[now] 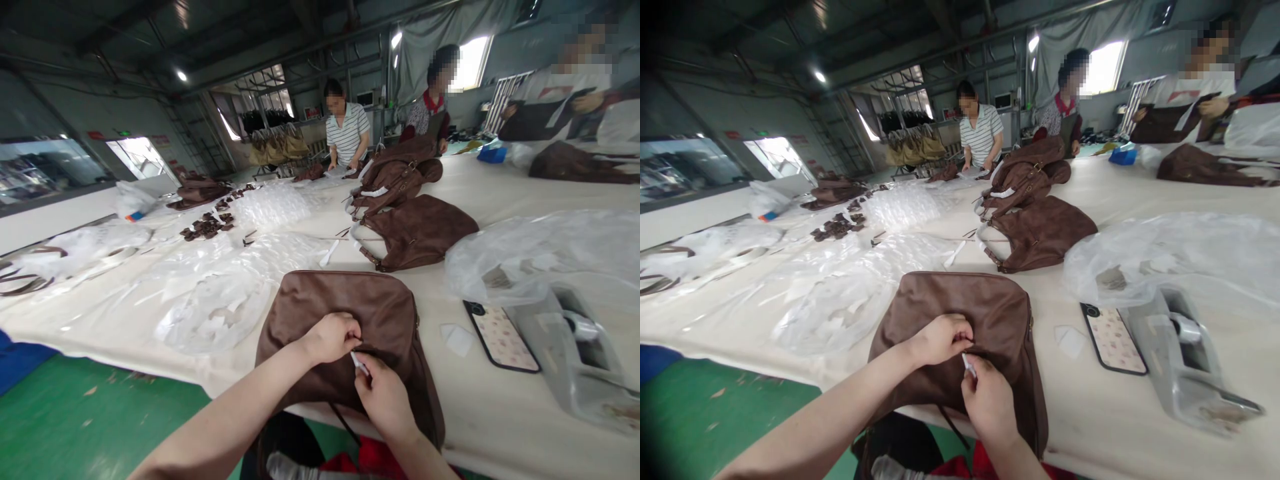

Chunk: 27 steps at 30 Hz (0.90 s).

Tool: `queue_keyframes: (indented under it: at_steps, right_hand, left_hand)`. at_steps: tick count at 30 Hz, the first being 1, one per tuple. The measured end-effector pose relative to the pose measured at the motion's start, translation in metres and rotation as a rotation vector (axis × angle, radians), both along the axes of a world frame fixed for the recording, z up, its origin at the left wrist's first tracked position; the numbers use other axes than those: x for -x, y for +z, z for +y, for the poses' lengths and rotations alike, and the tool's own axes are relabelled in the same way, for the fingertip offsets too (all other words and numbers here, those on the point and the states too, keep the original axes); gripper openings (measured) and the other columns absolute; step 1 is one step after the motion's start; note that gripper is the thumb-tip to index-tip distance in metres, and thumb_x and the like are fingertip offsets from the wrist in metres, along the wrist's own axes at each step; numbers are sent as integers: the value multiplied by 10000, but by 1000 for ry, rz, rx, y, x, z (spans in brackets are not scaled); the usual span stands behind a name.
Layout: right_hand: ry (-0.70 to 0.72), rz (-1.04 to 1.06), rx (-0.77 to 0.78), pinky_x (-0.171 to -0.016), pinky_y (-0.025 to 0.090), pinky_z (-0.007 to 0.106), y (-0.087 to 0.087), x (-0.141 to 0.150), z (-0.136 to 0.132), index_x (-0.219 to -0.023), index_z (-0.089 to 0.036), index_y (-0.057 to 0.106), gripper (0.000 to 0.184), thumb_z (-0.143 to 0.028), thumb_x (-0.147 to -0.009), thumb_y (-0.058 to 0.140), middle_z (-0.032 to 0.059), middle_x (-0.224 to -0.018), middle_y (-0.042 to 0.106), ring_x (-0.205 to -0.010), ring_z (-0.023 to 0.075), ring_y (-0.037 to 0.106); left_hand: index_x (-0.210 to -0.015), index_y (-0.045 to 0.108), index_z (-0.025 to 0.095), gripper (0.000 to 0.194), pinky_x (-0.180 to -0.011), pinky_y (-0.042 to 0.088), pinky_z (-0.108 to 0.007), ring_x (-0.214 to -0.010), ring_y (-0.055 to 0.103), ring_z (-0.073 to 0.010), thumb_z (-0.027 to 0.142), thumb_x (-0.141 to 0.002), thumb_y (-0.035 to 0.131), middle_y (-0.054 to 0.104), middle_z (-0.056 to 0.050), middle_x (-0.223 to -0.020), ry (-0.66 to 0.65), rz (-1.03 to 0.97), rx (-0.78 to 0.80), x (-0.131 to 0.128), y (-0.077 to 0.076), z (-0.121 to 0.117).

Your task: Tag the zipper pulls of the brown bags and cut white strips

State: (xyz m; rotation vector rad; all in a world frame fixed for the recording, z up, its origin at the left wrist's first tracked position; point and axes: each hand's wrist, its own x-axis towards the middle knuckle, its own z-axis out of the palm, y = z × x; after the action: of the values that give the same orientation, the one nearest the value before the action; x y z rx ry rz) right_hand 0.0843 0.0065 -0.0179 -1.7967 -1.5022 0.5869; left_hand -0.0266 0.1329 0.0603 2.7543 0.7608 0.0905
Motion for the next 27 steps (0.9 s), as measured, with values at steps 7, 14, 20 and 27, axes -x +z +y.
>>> queue_keyframes:
  at_steps: [7, 14, 20, 27]
  right_hand:
    - [6, -257, 85, -666, 455, 275, 1, -21, -5, -854, -201, 678, 207, -244, -915, 485, 62, -824, 727, -750, 208, 692]
    - [-4, -307, -90, -655, 442, 268, -13, -38, -5, -875, -199, 660, 213, -218, -942, 459, 59, -842, 728, -724, 186, 688]
    - [-128, -344, -62, -570, 406, 259, -14, -34, 3, -855, -197, 619, 212, -265, -968, 453, 49, -767, 721, -680, 189, 691]
    - [-144, -413, 36, -502, 329, 249, -10, -37, 10, -775, -199, 563, 264, -327, -976, 451, 42, -672, 693, -593, 168, 666]
  left_hand:
    - [-886, 615, 160, 148, -760, 506, -326, -824, 618, -214, 287, -824, 659, 622, -63, -904, -51, 207, -160, -12, 8, -16]
    - [-936, 593, 103, 153, -673, 516, -374, -842, 596, -266, 108, -873, 453, 608, -142, -932, -68, 258, -296, -21, -7, -39]
    - [-778, 566, 188, 27, -723, 489, -297, -794, 573, -191, 207, -797, 563, 593, -45, -861, -36, 124, -283, -16, -5, -31]
    - [-841, 581, 191, 142, -747, 479, -309, -804, 565, -196, 331, -835, 605, 592, -36, -866, -43, 41, -230, -11, -9, -25]
